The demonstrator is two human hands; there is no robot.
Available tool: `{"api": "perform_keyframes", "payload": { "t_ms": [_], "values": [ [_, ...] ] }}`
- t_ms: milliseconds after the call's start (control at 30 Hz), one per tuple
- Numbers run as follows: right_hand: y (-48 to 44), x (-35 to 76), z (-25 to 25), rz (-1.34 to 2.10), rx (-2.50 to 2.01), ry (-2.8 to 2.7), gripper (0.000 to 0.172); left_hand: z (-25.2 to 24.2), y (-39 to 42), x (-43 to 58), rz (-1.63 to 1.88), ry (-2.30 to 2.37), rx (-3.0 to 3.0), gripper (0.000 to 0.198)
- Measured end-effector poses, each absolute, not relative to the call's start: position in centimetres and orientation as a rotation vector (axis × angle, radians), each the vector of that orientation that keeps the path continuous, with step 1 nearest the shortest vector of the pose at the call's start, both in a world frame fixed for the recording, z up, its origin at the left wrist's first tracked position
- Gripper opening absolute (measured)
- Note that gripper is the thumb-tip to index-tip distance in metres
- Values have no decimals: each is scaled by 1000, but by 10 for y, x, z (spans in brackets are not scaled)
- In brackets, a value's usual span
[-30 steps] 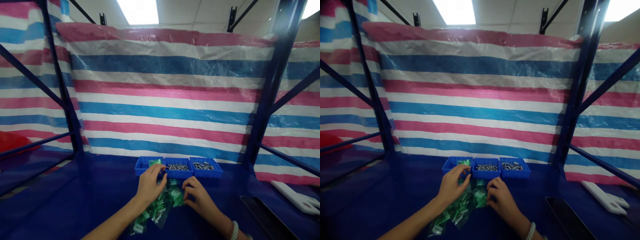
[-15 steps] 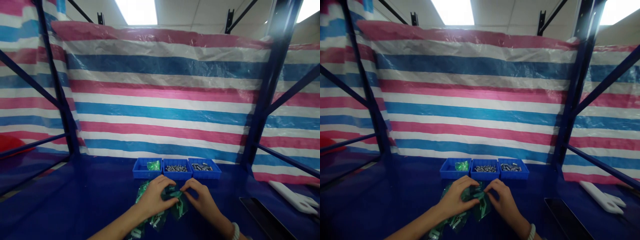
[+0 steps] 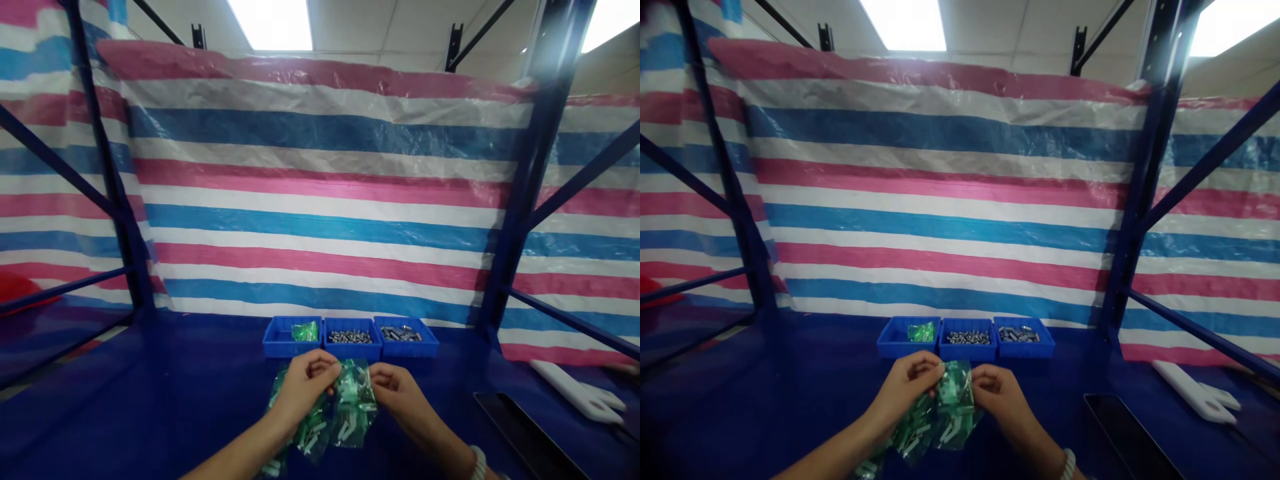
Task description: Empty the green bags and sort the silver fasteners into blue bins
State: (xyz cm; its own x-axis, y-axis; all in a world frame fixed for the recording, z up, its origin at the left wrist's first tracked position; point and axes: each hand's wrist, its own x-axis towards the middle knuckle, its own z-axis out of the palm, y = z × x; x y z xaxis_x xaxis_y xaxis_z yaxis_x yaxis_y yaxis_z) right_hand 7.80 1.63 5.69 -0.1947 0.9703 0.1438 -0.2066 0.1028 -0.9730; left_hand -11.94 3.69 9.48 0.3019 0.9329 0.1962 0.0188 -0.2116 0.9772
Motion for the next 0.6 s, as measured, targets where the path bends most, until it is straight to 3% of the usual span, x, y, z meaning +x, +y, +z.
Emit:
{"api": "perform_keyframes", "payload": {
  "t_ms": [300, 500, 600],
  "values": [
    [4, 76, 69, 1638, -794, -1173, 38, 97, 30, -119, 1075, 1032, 1366, 21],
    [11, 80, 56, 1463, -944, -1289, 34, 95, 31, -119, 1044, 1027, 1495, 22],
    [12, 81, 56, 1195, -951, -1444, 26, 92, 29, -119, 1081, 1012, 1778, 21]
  ]
}}
